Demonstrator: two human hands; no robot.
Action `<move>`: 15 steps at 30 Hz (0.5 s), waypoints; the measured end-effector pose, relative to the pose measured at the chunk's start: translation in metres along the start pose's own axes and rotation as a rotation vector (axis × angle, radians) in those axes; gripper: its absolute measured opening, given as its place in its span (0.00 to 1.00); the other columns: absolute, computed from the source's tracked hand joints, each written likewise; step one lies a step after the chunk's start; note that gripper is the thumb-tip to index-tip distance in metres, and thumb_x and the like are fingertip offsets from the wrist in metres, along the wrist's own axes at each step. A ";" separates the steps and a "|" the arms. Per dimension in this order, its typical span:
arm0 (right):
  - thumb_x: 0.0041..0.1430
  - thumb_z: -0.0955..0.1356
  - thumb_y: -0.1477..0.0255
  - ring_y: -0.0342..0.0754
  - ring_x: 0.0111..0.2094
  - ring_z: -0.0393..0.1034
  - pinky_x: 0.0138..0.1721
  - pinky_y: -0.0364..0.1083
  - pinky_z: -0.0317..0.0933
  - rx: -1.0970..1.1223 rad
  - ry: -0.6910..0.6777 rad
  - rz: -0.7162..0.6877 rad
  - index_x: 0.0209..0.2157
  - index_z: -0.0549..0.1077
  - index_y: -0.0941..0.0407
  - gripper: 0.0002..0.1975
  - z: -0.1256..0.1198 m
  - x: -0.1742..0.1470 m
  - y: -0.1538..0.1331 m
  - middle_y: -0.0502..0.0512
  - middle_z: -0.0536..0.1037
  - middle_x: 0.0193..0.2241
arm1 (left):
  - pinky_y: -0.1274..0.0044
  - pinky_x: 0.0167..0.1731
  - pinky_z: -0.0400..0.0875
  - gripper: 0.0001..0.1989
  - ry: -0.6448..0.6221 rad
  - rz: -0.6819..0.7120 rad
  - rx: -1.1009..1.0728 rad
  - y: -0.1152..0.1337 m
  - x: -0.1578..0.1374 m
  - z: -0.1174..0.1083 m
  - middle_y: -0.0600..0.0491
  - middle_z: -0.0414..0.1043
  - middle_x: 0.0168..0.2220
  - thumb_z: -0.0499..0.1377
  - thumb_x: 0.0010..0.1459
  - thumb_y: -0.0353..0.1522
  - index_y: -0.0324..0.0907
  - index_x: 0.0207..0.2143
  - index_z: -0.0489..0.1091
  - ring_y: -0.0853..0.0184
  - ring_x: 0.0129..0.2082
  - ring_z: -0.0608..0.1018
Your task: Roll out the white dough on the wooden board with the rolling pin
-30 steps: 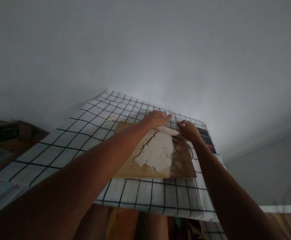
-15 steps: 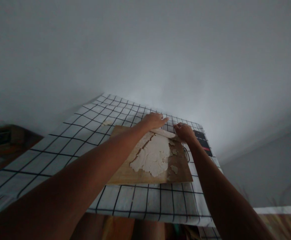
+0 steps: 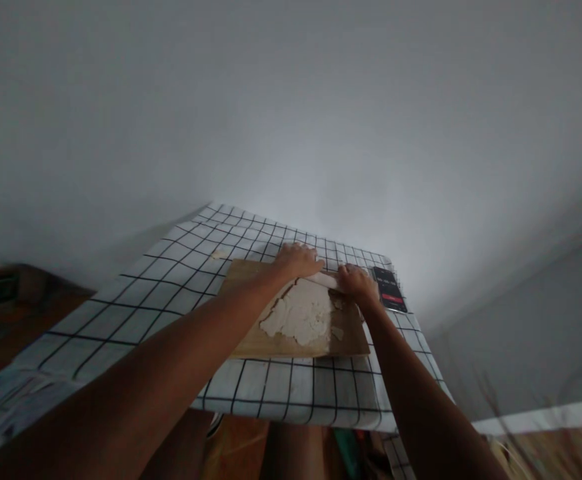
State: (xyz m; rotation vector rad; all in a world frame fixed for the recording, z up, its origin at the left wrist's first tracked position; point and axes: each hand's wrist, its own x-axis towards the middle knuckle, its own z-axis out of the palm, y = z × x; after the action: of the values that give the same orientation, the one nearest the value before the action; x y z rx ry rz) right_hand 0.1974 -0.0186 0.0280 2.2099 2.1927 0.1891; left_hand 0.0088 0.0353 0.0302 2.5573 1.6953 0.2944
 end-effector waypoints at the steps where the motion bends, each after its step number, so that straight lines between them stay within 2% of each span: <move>1: 0.76 0.55 0.66 0.56 0.53 0.73 0.49 0.52 0.68 -0.022 0.012 -0.017 0.56 0.71 0.53 0.19 0.001 -0.006 -0.001 0.65 0.76 0.52 | 0.56 0.60 0.64 0.29 0.000 0.005 0.014 0.001 -0.005 -0.001 0.43 0.73 0.63 0.46 0.69 0.49 0.45 0.59 0.74 0.50 0.63 0.72; 5: 0.76 0.55 0.68 0.56 0.52 0.73 0.47 0.50 0.68 -0.081 0.057 -0.101 0.56 0.70 0.53 0.18 0.002 -0.026 -0.004 0.63 0.76 0.52 | 0.52 0.59 0.64 0.26 0.032 0.036 0.074 0.007 -0.029 -0.003 0.42 0.75 0.60 0.46 0.71 0.46 0.45 0.57 0.76 0.47 0.61 0.72; 10: 0.77 0.55 0.67 0.54 0.55 0.73 0.48 0.49 0.67 -0.015 0.130 -0.093 0.58 0.70 0.51 0.19 0.005 -0.050 -0.010 0.60 0.76 0.56 | 0.49 0.54 0.65 0.21 0.181 0.129 0.104 0.011 -0.057 0.005 0.38 0.78 0.54 0.49 0.72 0.40 0.44 0.50 0.79 0.42 0.58 0.73; 13: 0.78 0.54 0.67 0.53 0.56 0.72 0.53 0.50 0.65 0.048 0.199 -0.091 0.57 0.72 0.51 0.20 0.011 -0.061 -0.012 0.59 0.76 0.58 | 0.50 0.53 0.65 0.19 0.214 0.137 0.045 0.012 -0.072 0.011 0.38 0.78 0.54 0.49 0.71 0.36 0.44 0.51 0.79 0.44 0.56 0.75; 15: 0.78 0.53 0.67 0.52 0.59 0.70 0.59 0.52 0.62 0.100 0.232 -0.082 0.56 0.74 0.51 0.22 0.015 -0.069 -0.013 0.58 0.75 0.61 | 0.49 0.55 0.64 0.19 0.226 0.148 -0.033 0.014 -0.082 0.012 0.38 0.77 0.55 0.49 0.71 0.36 0.45 0.53 0.78 0.43 0.58 0.74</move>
State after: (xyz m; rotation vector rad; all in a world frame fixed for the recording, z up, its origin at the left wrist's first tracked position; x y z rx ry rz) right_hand 0.1855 -0.0863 0.0068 2.2452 2.4566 0.3585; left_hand -0.0070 -0.0450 0.0103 2.7181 1.5500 0.6369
